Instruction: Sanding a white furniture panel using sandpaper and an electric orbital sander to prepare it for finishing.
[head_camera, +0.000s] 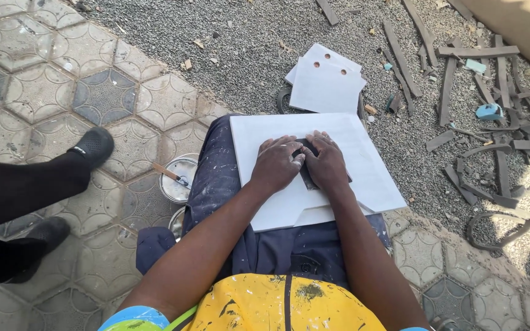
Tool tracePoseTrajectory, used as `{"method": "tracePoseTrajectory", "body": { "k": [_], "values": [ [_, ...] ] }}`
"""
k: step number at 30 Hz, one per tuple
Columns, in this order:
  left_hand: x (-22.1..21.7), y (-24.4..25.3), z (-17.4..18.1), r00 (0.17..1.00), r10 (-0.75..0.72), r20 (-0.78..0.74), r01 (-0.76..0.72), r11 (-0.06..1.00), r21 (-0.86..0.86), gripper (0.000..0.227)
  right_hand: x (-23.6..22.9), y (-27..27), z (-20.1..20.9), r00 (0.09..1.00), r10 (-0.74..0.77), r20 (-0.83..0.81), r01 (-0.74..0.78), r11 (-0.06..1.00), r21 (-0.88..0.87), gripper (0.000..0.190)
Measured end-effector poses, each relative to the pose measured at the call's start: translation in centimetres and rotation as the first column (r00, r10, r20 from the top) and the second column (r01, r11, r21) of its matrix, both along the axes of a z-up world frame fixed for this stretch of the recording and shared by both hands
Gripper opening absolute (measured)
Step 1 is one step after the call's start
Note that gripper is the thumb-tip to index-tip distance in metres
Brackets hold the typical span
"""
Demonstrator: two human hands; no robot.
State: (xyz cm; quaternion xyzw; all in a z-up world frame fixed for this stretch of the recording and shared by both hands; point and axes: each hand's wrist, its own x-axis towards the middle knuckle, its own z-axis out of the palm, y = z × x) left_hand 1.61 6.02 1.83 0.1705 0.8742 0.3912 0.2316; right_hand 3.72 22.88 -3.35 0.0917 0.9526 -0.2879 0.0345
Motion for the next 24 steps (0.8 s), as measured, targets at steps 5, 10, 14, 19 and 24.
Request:
{"method": "tracePoseTrajectory", "body": {
  "k": [5, 10, 14, 19, 24],
  "values": [
    [-0.1, 0.0, -0.5, 1.0, -0.011, -0.004, 0.011, 1.0, -0.004, 0.044, -0.1, 0.2, -0.3, 1.0, 0.004, 0.007, -0.004, 1.0, -0.004, 0.045],
    [-0.3, 0.2, -1.1, 1.0, -0.025, -0.014, 0.025, 0.999, -0.035, 0.044, -0.1, 0.2, -0.1, 1.0, 0.005, 0.008, -0.005, 1.0, -0.003, 0.045],
    [-0.3, 0.0, -0.3, 1.0, -0.027, 0.004, 0.027, 0.999, -0.042, 0.044, -0.1, -0.1, 0.5, 1.0, 0.005, 0.008, -0.005, 1.0, -0.013, 0.045],
    [-0.1, 0.1, -0.4, 1.0, -0.019, -0.001, 0.019, 0.999, -0.035, 0.044, -0.1, 0.0, 0.5, 0.999, -0.005, 0.035, 0.005, 1.0, -0.005, 0.045],
    [0.0, 0.2, -0.3, 1.0, -0.009, -0.018, 0.008, 0.999, -0.033, 0.042, -0.2, 0.1, 0.3, 1.0, -0.014, 0.027, 0.014, 1.0, -0.014, 0.044]
  ]
}}
